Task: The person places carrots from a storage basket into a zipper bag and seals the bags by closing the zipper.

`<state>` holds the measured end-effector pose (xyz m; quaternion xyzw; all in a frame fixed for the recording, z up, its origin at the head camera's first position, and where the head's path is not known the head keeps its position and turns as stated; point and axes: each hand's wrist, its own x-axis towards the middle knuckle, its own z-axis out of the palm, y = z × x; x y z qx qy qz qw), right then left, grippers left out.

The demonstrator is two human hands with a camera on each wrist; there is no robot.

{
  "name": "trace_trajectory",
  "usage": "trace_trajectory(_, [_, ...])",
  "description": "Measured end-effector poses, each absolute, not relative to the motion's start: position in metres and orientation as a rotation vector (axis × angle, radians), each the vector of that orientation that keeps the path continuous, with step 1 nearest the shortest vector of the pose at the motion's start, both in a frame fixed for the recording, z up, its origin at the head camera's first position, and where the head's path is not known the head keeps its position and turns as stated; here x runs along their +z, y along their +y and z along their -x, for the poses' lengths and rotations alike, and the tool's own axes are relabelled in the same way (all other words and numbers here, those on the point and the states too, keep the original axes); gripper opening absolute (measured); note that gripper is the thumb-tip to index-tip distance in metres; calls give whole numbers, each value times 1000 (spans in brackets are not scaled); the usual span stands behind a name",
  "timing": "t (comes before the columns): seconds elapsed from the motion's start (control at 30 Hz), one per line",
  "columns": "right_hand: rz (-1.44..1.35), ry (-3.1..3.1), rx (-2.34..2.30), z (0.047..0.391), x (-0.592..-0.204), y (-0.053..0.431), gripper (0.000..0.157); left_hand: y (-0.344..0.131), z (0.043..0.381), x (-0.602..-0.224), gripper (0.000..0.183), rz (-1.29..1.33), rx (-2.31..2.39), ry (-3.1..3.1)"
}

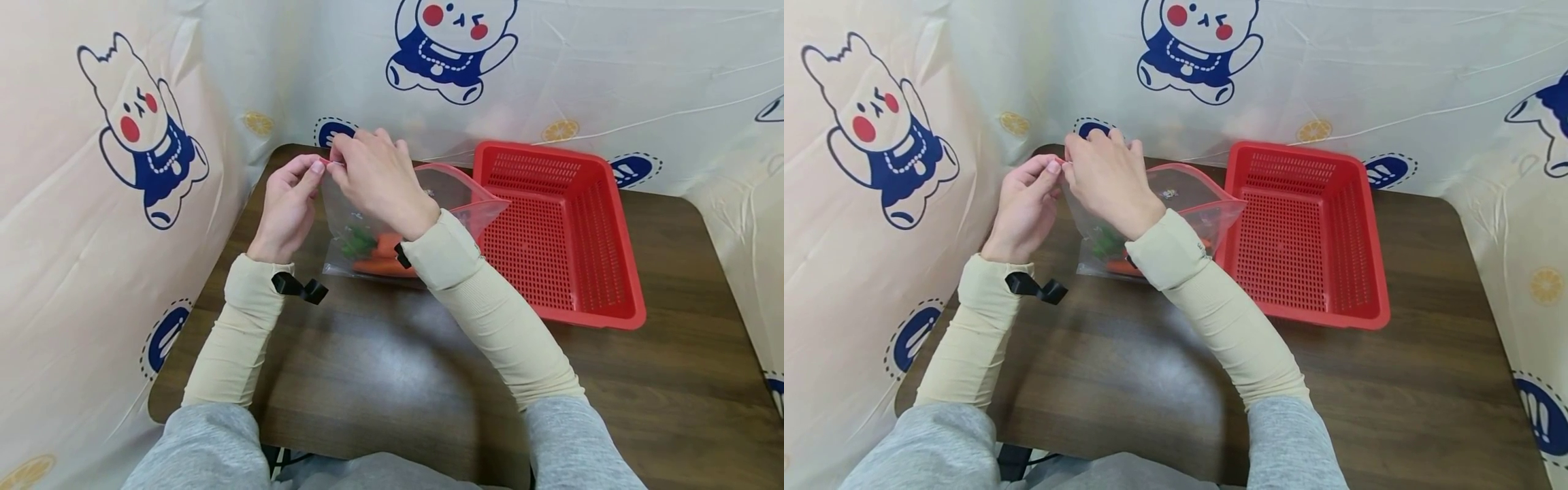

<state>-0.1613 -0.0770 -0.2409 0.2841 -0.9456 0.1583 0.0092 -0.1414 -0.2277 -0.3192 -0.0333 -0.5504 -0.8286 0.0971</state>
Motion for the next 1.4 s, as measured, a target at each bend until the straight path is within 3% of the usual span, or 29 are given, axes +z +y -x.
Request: trace_trajectory(1.4, [-796,-3062,442,171,-238,-37,15,-222,145,-318,13,-19,-2415,-1599])
